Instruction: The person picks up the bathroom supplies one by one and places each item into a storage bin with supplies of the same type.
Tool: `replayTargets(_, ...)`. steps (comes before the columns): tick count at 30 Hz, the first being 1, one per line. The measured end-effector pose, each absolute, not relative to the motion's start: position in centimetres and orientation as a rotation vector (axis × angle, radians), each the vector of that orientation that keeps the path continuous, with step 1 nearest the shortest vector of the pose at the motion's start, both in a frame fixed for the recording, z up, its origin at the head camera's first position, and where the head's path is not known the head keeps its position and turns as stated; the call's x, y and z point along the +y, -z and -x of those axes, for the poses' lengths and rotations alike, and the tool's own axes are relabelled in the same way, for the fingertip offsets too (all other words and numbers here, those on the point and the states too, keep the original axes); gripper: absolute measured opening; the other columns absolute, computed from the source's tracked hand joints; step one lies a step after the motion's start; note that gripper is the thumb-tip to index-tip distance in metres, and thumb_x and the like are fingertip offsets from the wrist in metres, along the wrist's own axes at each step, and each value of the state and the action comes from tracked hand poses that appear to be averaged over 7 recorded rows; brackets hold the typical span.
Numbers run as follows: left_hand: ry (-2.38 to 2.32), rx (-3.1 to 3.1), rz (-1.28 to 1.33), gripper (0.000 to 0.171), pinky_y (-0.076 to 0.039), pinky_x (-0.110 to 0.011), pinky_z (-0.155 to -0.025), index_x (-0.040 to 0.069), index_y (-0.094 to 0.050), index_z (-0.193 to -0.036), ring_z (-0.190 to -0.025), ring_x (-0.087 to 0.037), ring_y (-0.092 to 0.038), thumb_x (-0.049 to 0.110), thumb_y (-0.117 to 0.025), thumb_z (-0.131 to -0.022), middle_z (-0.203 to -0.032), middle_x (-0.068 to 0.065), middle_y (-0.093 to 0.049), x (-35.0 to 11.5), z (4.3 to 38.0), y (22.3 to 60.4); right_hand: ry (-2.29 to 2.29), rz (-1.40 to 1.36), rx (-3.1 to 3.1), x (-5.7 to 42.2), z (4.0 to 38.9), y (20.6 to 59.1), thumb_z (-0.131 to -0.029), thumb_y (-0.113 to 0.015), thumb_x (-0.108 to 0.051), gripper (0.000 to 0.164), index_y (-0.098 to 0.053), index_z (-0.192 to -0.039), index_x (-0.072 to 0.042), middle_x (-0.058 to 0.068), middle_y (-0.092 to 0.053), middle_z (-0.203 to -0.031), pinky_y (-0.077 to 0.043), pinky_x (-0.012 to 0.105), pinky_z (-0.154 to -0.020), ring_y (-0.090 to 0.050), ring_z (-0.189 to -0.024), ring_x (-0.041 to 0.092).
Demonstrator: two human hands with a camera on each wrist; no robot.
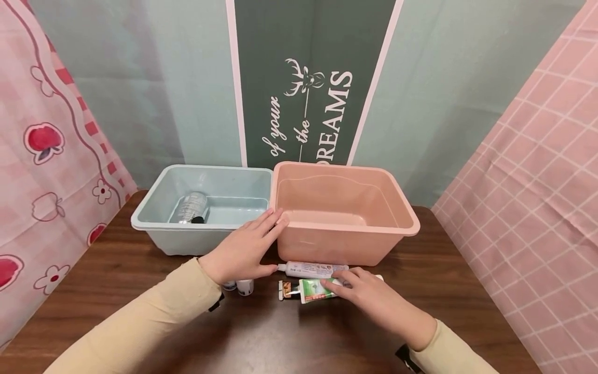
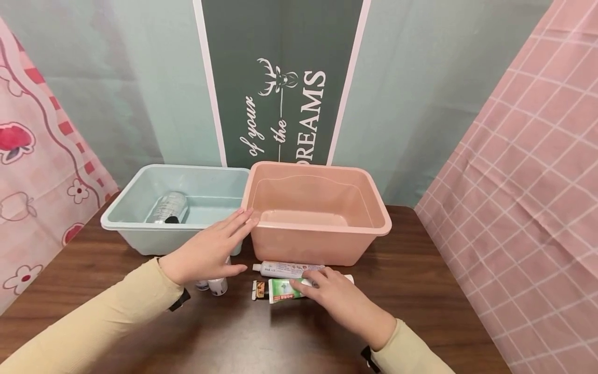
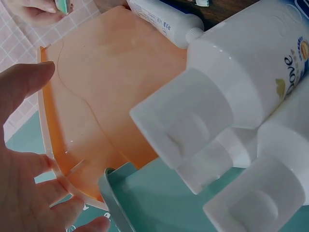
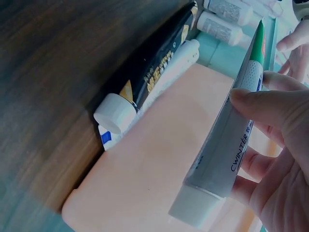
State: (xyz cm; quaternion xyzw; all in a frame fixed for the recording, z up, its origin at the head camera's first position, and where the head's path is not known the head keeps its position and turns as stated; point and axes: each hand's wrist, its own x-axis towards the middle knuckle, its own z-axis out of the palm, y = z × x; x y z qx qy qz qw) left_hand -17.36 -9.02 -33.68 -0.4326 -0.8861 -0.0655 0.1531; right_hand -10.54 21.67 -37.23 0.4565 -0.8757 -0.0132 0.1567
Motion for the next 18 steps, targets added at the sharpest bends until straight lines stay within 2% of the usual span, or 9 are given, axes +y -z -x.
replayTargets(18,0.168,-2.575,1.23,0.095,-0.035,-0.047,-0.101,0.003,-0.023,-0.147,-0.138,-0.032,-0.02,0.044,-0.07,-0.076,-0.151,-0.017,-0.021,-9.0,17.4,33.7,0.023,-1.261,-2.534,22.2,10.4,35.6,-0.078,-0.063,-0.006,0.055,-0.057,-0.129,-0.024,0.004,-0.054,-0.121,-0.049,0.041,-0.077,-0.053,-0.1,0.024)
